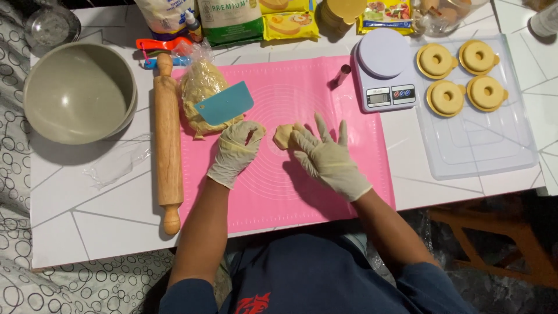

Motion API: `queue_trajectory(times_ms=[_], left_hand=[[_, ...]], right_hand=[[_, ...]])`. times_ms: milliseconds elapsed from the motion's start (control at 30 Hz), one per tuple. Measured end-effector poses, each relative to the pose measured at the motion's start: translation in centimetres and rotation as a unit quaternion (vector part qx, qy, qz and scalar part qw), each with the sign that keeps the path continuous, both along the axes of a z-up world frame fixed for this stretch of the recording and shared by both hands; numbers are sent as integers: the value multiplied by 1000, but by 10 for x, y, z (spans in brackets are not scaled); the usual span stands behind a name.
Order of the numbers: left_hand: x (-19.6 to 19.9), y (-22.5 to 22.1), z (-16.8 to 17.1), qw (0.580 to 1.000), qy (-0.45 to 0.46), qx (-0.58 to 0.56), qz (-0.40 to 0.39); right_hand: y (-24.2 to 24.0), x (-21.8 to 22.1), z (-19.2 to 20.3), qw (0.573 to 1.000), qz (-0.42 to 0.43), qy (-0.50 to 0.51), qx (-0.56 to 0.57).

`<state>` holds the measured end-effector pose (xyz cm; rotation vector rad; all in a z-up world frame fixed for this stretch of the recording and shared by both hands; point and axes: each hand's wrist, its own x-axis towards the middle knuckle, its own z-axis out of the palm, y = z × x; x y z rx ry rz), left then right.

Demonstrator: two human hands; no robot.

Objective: Dividing a mass of dough into smaller portions and rolling them into individual balls on a silicone mat.

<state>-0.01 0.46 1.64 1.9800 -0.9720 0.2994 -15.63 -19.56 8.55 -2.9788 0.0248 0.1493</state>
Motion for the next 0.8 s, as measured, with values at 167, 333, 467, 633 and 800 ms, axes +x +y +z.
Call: queue_trajectory(times_ms=[167,333,467,633,800], left_hand=[[-3,0,-1,1000,-21,4,11],[0,-5,-6,999,-32,-3,7],[1,-3,-13,1000,-28,5,9],[-1,-2,-2,1000,-7,-7,-5],[0,-4,6,1000,-3,-2,-7]], right_hand=[[7,-9,-21,998,-18,-26,-58],[3,-6,-7,996,-8,-43,-74],[31,-5,-6,995,0,-72,-72],[13,-2,-18,1000,-2,-9,-3],[10,-7,-10,995,-14,-57,-75]])
